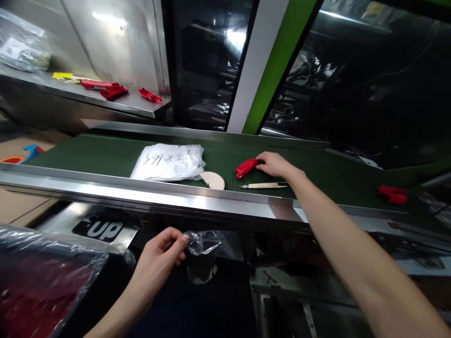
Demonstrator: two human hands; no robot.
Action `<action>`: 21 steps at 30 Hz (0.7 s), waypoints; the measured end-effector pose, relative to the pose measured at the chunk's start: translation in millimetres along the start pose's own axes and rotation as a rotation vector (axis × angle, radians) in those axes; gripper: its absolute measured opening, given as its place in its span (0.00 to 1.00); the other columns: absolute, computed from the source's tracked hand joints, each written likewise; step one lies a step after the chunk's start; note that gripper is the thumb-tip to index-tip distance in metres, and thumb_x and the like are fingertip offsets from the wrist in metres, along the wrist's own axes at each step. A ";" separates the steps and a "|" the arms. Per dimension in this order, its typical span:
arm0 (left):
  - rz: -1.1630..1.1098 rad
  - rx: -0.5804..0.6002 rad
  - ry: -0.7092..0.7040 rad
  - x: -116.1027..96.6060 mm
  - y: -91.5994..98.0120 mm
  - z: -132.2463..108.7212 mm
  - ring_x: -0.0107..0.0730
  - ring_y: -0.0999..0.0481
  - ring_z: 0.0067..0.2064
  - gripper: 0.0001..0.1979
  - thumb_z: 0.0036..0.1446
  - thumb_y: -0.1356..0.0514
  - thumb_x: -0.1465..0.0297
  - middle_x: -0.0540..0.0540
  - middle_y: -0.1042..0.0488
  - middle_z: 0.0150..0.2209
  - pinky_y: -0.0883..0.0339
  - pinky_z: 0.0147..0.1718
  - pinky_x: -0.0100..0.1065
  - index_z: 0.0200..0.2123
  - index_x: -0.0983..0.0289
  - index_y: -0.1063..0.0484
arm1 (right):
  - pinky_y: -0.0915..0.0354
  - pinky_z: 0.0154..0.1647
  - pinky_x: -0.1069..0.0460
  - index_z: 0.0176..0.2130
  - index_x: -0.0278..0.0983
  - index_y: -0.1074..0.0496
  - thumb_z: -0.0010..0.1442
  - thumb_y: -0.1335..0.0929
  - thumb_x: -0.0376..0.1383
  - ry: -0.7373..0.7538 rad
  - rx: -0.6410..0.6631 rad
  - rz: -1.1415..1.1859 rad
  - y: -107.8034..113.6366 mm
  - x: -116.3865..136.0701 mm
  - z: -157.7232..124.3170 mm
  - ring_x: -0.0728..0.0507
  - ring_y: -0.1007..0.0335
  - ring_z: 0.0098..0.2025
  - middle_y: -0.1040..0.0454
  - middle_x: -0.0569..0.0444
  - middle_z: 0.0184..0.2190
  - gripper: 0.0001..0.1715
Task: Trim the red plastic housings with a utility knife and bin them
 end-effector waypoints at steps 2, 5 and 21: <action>-0.004 -0.003 0.004 1.8 -0.8 2.0 0.28 0.34 0.27 0.17 0.57 0.41 0.56 0.49 0.34 0.23 0.42 0.27 0.27 0.27 0.64 0.34 | 0.34 0.41 0.46 0.32 0.37 0.22 0.57 0.27 0.36 0.004 0.029 0.004 8.6 6.7 -14.5 0.43 0.27 0.35 0.22 0.53 0.32 0.03; -0.021 -0.002 0.017 6.3 -4.4 5.8 0.27 0.34 0.27 0.17 0.57 0.41 0.56 0.48 0.34 0.22 0.41 0.26 0.27 0.27 0.64 0.34 | 0.37 0.39 0.47 0.38 0.40 0.21 0.61 0.31 0.41 0.015 -0.068 0.015 34.5 33.5 -59.7 0.43 0.27 0.37 0.22 0.52 0.36 0.09; -0.048 0.136 -0.081 -4.7 -20.4 2.8 0.26 0.33 0.30 0.12 0.63 0.46 0.62 0.48 0.33 0.28 0.38 0.29 0.28 0.32 0.63 0.33 | 0.30 0.43 0.50 0.45 0.28 0.25 0.64 0.35 0.25 0.702 -0.156 0.016 -3.4 195.0 -240.5 0.43 0.28 0.43 0.23 0.44 0.40 0.11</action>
Point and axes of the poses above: each hand's wrist, its own z-axis towards the middle knuckle, its own y-axis out of the back of the hand, x = y × z, the point moved 9 cm from there along z, towards the middle knuckle
